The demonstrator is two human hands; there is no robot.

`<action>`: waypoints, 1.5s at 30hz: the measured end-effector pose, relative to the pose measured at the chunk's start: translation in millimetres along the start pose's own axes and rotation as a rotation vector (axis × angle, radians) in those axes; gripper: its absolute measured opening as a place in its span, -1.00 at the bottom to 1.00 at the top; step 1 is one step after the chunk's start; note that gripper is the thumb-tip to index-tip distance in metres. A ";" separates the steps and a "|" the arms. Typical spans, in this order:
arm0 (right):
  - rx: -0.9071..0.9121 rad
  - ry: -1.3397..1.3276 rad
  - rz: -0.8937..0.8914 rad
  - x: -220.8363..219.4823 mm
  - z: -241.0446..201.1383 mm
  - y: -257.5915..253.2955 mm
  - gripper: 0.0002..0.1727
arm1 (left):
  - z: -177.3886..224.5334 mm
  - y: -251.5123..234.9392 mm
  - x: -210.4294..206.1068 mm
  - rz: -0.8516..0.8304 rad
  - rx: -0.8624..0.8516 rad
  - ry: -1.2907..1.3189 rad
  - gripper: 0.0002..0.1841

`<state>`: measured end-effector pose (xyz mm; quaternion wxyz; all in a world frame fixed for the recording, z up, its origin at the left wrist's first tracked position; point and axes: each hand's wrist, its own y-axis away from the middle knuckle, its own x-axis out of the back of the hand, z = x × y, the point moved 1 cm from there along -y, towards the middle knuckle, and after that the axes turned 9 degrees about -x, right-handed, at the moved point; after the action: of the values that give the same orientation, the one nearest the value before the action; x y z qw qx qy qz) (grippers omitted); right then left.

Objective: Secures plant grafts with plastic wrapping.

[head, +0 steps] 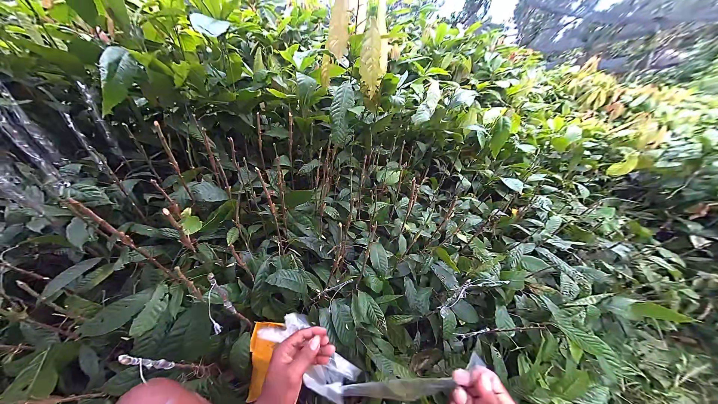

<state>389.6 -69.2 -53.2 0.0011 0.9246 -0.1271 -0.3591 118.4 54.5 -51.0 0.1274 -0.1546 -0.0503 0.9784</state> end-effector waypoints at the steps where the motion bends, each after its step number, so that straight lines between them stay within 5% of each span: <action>1: -0.008 -0.005 0.050 6.3 -10.0 -1.4 -0.69 | 3.1 -14.6 -4.0 -0.116 0.010 -0.179 -0.70; 3: -0.049 -0.019 0.140 8.0 -19.3 -7.1 -0.60 | 2.0 -49.0 -27.6 -0.421 0.163 -0.434 -0.67; 5: -0.090 0.000 0.202 1.8 -17.7 -13.2 -0.56 | -17.6 -81.8 -59.0 -0.520 0.340 -0.399 -0.68; 7: -0.075 0.073 0.221 -1.8 -13.8 -12.4 -0.73 | -38.3 -101.5 -77.4 -0.248 0.391 -0.198 -0.71; 10: 0.003 0.254 0.244 5.7 -16.6 -8.6 -0.74 | -46.6 -113.9 -76.0 0.264 0.150 -0.072 -0.71; 13: -0.060 0.297 0.283 5.7 -29.0 -6.4 -0.82 | -45.8 -124.4 -54.3 0.410 -0.079 -0.289 -0.50; 15: -0.122 0.311 0.288 -5.3 -34.1 -13.8 -0.87 | -38.6 -135.5 -44.4 0.305 -0.129 -0.555 -0.40; 19: -0.092 0.413 0.246 -19.7 -30.1 -39.4 -0.69 | -37.0 -151.2 -31.7 -0.087 -0.229 -0.976 -0.60; 26: -0.146 0.349 0.235 -25.6 -11.9 -98.8 -0.84 | -43.4 -134.9 -26.2 -0.325 -0.310 -1.028 -0.66; 31: -0.117 0.469 0.253 -20.6 11.1 -145.4 -0.53 | -68.4 -127.3 -37.7 -0.482 -0.497 -1.113 -0.68; 39: -0.028 0.979 0.084 -14.8 25.3 -191.9 -0.53 | -72.1 -163.0 -43.0 -0.576 0.191 -0.362 -0.59; 45: 0.014 1.173 -0.113 -15.8 24.6 -203.4 -0.41 | -88.7 -178.0 -38.9 -0.506 0.319 -0.058 -0.83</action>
<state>409.7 133.6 -80.0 0.0460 0.9740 -0.0580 0.2139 223.8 220.8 -99.2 0.3884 -0.0870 0.0635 0.9152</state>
